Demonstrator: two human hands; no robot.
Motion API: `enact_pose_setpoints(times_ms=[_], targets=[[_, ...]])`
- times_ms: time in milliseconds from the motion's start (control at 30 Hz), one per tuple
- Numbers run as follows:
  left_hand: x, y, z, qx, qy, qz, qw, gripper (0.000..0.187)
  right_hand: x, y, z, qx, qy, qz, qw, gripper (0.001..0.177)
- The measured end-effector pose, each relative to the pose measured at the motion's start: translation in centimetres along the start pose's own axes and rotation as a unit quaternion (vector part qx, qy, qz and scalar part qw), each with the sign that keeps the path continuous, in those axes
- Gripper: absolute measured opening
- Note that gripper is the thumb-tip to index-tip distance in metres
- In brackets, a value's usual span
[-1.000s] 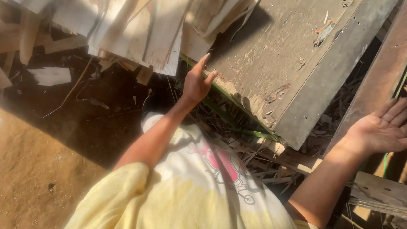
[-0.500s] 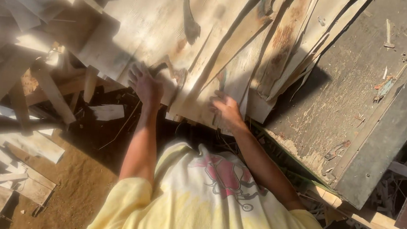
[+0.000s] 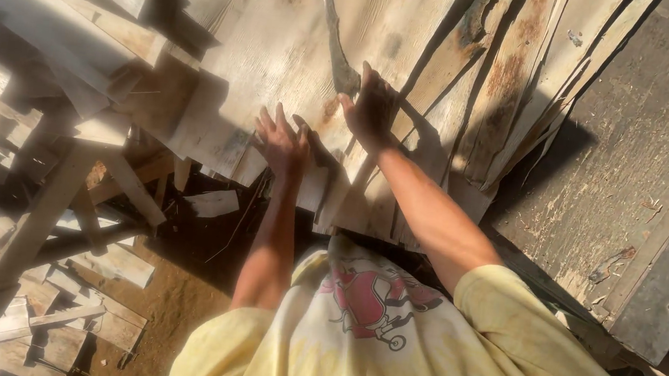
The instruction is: Using a manual vertical blade to saw thin pieces of wood into uniform strips.
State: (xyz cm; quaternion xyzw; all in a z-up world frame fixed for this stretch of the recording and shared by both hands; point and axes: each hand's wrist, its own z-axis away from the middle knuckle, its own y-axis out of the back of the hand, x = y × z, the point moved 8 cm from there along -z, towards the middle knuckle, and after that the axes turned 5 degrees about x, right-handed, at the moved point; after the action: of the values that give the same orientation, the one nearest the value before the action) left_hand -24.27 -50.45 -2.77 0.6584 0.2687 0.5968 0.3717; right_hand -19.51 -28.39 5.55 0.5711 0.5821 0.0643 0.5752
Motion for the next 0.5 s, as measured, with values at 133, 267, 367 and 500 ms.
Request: enact_pose_setpoints(times_ms=[133,267,367,500], targets=[[-9.6,3.9,0.4,0.075,0.227,-0.065,0.969,0.099,-1.0,-3.0,-2.2,-0.032,0.066,0.138,0.988,0.087],[-16.8,3.1,1.5,0.130,0.298,0.038,0.945,0.109,-0.2,-4.4,-2.4,-0.105,-0.011,0.131,0.986,0.084],[-13.2,7.5,2.5,0.157,0.324,0.139,0.923,0.104,2.1,-6.2,-2.3,-0.007,0.089,0.113,0.990,0.071],[-16.9,7.9,2.7,0.205,0.326,0.196,0.902,0.095,5.7,-5.4,-2.3,-0.107,-0.057,0.022,0.992,0.035]])
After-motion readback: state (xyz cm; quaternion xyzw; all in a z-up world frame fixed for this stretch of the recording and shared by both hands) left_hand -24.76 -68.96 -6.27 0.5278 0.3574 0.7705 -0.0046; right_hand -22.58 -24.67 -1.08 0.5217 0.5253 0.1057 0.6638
